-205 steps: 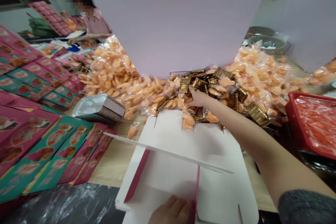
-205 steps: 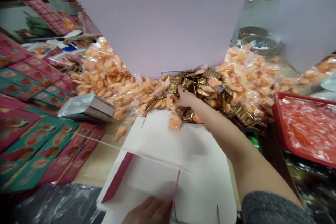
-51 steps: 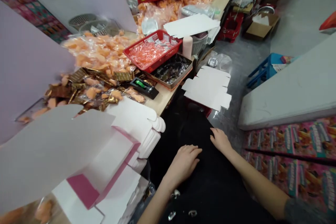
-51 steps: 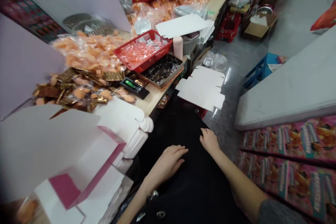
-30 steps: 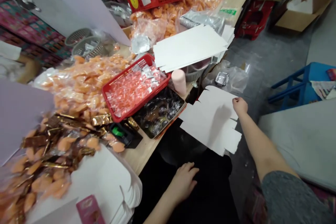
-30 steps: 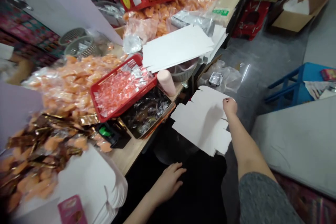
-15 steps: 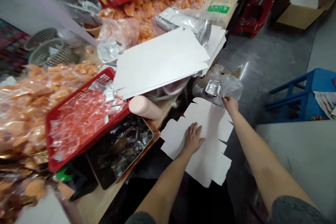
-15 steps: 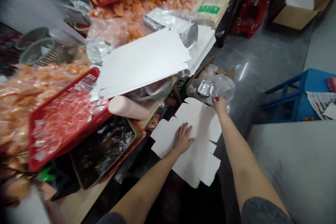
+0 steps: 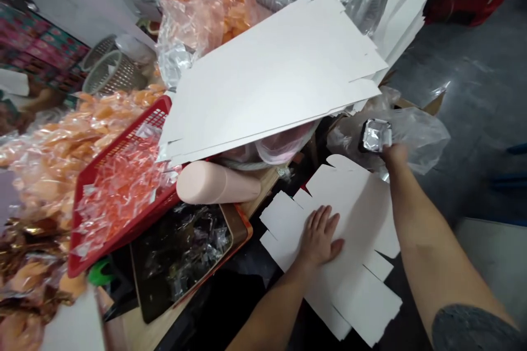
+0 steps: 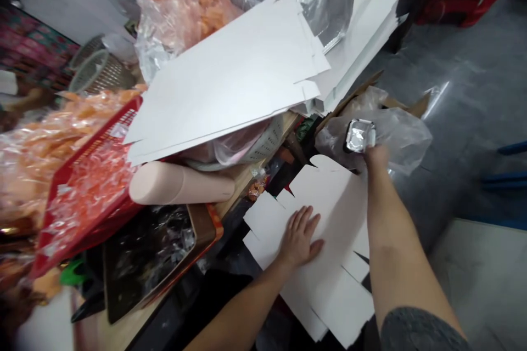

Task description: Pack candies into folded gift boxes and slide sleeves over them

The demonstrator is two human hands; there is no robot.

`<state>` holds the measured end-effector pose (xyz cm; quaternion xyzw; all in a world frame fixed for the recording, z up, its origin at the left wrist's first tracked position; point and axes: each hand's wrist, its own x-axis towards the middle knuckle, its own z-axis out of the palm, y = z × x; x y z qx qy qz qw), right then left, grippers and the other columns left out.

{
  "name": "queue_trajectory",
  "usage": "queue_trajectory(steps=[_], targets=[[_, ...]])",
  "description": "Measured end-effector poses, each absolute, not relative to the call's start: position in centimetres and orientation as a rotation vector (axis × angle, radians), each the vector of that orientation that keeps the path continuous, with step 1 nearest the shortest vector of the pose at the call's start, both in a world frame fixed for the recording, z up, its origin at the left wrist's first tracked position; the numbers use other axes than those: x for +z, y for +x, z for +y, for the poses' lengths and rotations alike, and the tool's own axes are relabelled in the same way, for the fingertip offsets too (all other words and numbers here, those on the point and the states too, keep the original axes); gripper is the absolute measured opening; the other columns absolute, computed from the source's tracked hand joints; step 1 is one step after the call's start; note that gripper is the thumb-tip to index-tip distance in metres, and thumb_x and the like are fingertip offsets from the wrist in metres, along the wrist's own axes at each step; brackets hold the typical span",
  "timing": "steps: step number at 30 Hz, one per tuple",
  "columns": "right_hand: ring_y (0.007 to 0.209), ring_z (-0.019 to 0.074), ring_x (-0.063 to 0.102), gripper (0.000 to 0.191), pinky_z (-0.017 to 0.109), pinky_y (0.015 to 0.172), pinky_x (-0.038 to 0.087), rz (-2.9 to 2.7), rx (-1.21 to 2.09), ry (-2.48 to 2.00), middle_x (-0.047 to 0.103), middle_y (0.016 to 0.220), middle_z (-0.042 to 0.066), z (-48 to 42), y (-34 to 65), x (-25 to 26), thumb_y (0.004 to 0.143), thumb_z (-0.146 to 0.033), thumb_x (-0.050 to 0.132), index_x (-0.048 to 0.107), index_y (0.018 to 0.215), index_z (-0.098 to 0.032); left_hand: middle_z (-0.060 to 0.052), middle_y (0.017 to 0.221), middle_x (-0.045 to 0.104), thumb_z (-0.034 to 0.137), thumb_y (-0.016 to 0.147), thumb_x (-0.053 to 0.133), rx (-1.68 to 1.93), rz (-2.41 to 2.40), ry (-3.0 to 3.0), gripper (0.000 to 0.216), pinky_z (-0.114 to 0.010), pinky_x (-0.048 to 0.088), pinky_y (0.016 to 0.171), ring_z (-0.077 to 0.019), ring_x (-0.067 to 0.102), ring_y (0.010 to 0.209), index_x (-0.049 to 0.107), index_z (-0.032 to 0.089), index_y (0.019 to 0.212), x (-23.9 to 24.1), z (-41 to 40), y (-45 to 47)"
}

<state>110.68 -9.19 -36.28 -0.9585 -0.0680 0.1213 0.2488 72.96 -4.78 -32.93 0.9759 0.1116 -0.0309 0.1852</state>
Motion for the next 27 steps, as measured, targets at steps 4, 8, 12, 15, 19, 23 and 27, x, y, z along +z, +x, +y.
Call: queue_trajectory(steps=[4, 8, 12, 15, 19, 23, 27], targets=[[0.096, 0.0188, 0.061, 0.031, 0.038, 0.088, 0.050, 0.159, 0.174, -2.629, 0.063, 0.111, 0.012, -13.6, 108.5, -32.1, 0.101, -0.036, 0.044, 0.059, 0.117, -0.014, -0.015, 0.161, 0.028, 0.040, 0.086, 0.063, -0.098, 0.351, 2.632, 0.073, -0.052, 0.020, 0.122, -0.0316, 0.022, 0.151, 0.038, 0.018, 0.151, -32.4, -4.2, 73.0], [0.096, 0.0269, 0.059, 0.038, 0.040, 0.085, 0.045, 0.079, 0.027, -2.587, 0.064, 0.106, 0.020, -20.5, 100.2, -27.1, 0.094, -0.035, 0.039, 0.060, 0.113, -0.009, -0.017, 0.156, 0.038, 0.036, 0.077, 0.073, -0.004, 0.490, 2.237, 0.076, -0.055, 0.019, 0.122, -0.0339, 0.027, 0.148, 0.045, 0.017, 0.145, -30.2, -5.1, 74.0], [0.087, 0.0249, 0.062, 0.039, 0.037, 0.080, 0.049, -0.336, 0.198, -2.404, 0.067, 0.094, 0.013, -23.5, 90.1, -24.6, 0.087, -0.046, 0.045, 0.064, 0.103, -0.016, -0.016, 0.147, 0.049, 0.030, 0.060, 0.086, 0.115, 0.714, 1.346, 0.099, -0.048, 0.037, 0.114, -0.0326, 0.049, 0.133, 0.040, 0.018, 0.147, -27.7, -7.7, 76.3], [0.091, 0.0227, 0.065, 0.040, 0.035, 0.083, 0.051, -0.593, 0.485, -2.201, 0.070, 0.103, 0.010, -22.3, 88.2, -24.5, 0.086, -0.049, 0.050, 0.066, 0.108, -0.020, -0.013, 0.127, 0.065, 0.035, 0.067, 0.080, 0.160, 0.953, 0.956, 0.068, -0.041, 0.047, 0.103, -0.0287, 0.063, 0.115, 0.056, 0.018, 0.129, -27.4, -7.6, 77.4], [0.104, 0.0256, 0.064, 0.045, 0.040, 0.092, 0.050, -0.363, 0.475, -2.331, 0.069, 0.115, 0.014, -19.4, 96.9, -26.7, 0.092, -0.046, 0.041, 0.067, 0.112, -0.016, -0.012, 0.106, 0.072, 0.034, 0.070, 0.073, 0.121, 1.111, 0.826, 0.050, -0.037, 0.055, 0.084, -0.0279, 0.069, 0.099, 0.060, 0.016, 0.115, -29.2, -4.2, 76.4], [0.111, 0.0313, 0.061, 0.044, 0.045, 0.094, 0.047, -0.113, 0.449, -2.511, 0.065, 0.118, 0.025, -16.4, 107.5, -31.2, 0.090, -0.038, 0.053, 0.064, 0.116, -0.004, -0.008, 0.097, 0.073, 0.031, 0.066, 0.074, 0.100, 1.147, 0.751, 0.050, -0.031, 0.054, 0.073, -0.0258, 0.070, 0.091, 0.062, 0.017, 0.111, -30.5, -2.7, 74.9], [0.096, 0.0219, 0.065, 0.040, 0.040, 0.085, 0.052, -0.123, 0.440, -2.564, 0.067, 0.108, 0.013, -13.4, 110.7, -34.9, 0.089, -0.042, 0.065, 0.062, 0.112, -0.010, -0.007, 0.096, 0.073, 0.032, 0.068, 0.073, 0.096, 1.166, 0.762, 0.046, -0.029, 0.053, 0.068, -0.0252, 0.070, 0.088, 0.064, 0.017, 0.111, -31.1, -3.4, 74.7]])
